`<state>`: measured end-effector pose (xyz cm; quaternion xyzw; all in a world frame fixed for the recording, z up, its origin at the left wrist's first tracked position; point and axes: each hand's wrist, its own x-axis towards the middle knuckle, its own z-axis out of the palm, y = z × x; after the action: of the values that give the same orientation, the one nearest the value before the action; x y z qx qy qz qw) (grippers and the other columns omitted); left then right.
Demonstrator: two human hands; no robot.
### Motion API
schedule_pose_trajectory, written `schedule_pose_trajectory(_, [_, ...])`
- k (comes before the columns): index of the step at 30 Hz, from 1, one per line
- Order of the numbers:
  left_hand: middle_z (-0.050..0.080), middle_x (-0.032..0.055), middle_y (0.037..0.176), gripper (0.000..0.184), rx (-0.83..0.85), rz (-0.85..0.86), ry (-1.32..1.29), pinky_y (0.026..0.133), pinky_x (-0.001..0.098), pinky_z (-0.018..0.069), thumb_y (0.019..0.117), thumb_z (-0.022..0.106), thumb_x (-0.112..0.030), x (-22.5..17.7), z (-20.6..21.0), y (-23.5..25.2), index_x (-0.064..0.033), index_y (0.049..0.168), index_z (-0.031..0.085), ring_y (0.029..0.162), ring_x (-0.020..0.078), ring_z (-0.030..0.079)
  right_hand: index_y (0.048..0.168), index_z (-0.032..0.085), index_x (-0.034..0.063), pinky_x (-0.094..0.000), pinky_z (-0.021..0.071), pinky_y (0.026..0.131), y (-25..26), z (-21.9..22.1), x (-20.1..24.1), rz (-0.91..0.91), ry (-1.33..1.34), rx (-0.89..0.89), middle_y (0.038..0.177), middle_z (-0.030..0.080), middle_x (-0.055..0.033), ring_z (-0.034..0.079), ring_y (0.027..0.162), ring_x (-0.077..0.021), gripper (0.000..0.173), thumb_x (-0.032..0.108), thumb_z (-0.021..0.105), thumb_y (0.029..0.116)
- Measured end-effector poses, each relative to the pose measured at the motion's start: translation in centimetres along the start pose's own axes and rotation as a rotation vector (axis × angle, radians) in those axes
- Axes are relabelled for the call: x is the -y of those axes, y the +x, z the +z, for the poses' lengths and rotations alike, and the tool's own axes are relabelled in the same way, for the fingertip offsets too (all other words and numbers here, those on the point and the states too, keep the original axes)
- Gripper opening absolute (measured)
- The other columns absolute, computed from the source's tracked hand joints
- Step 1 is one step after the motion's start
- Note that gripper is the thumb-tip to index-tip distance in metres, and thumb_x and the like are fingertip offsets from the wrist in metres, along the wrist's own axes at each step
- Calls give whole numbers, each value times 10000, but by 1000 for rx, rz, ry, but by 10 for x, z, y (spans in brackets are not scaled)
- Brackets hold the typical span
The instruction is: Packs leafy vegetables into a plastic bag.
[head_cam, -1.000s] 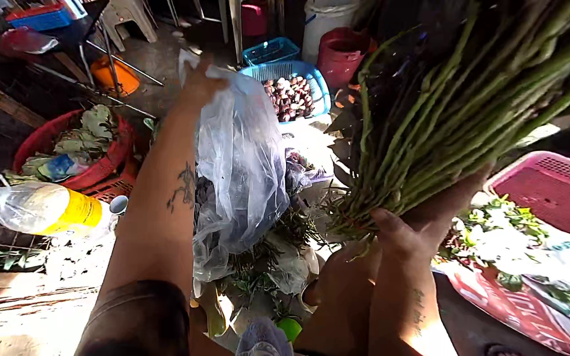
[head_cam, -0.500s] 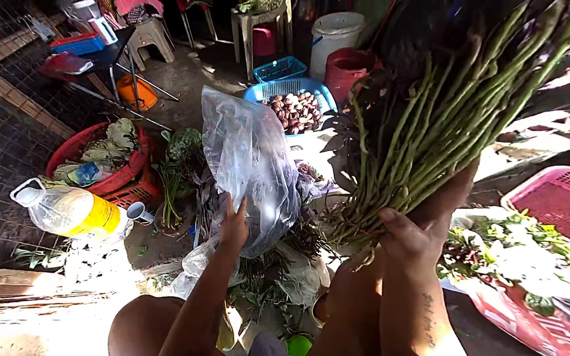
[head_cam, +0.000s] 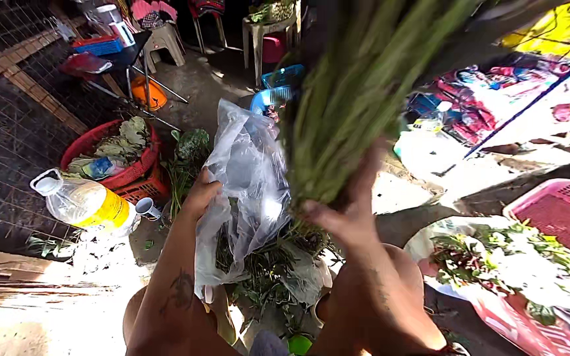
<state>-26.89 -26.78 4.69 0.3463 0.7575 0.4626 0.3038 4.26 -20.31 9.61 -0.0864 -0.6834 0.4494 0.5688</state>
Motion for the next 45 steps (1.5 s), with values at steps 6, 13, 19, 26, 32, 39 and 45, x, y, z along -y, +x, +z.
schedule_pose_trajectory(6, [429,193,1551,801,-215,60,-150,995,479,516,927,609,-7,-2,-26,-12,-126,1626,237,1287,294,548,1602,387,217,-526,562,980,-90,50,-109,504,-598,489,1639,304,-259,584,1304,-401,932,214,812,773])
schedule_pose_trajectory(13, [383,235,1574,822,-194,35,278,844,507,573,970,612,-70,-24,-62,-28,-154,1649,155,1014,334,670,1648,180,397,-691,479,972,-113,69,-135,888,-871,981,1719,114,-177,474,1346,-530,1011,160,757,852])
schedule_pose_trajectory(19, [178,242,1674,658,-260,-104,1070,1053,742,350,970,674,-385,-20,-55,-19,-52,1506,487,1432,537,333,1650,152,396,-651,499,973,-125,71,-138,886,-874,956,1710,108,-208,488,1334,-518,1014,195,755,860])
schedule_pose_trajectory(26, [234,273,1644,735,-385,-181,826,1127,661,360,979,649,-381,60,-55,56,-30,1561,370,1483,478,302,1656,75,401,-673,426,1036,-127,80,-137,925,-946,931,1721,16,-207,380,1415,-533,1090,424,807,849])
schedule_pose_trajectory(32, [177,267,1665,882,-355,-453,665,1194,612,279,993,595,-516,147,-39,68,-28,1618,208,1532,439,218,1649,109,430,-653,531,895,-111,65,-149,1010,-853,891,1713,137,-169,607,1193,-478,1097,266,803,815])
schedule_pose_trajectory(39, [334,271,1606,910,-221,-527,617,1178,629,289,1027,468,-594,170,-36,82,-52,1641,70,1488,427,336,1658,155,368,-627,528,960,-109,45,-160,998,-651,808,1690,234,-144,594,1261,-410,1123,274,852,783])
schedule_pose_trajectory(45, [565,306,1384,560,-253,-406,341,1104,584,412,1068,512,-400,152,-39,90,59,1386,553,1319,425,535,1655,161,379,-648,527,933,-103,55,-153,1001,-700,872,1696,209,-155,613,1214,-437,1088,237,826,805])
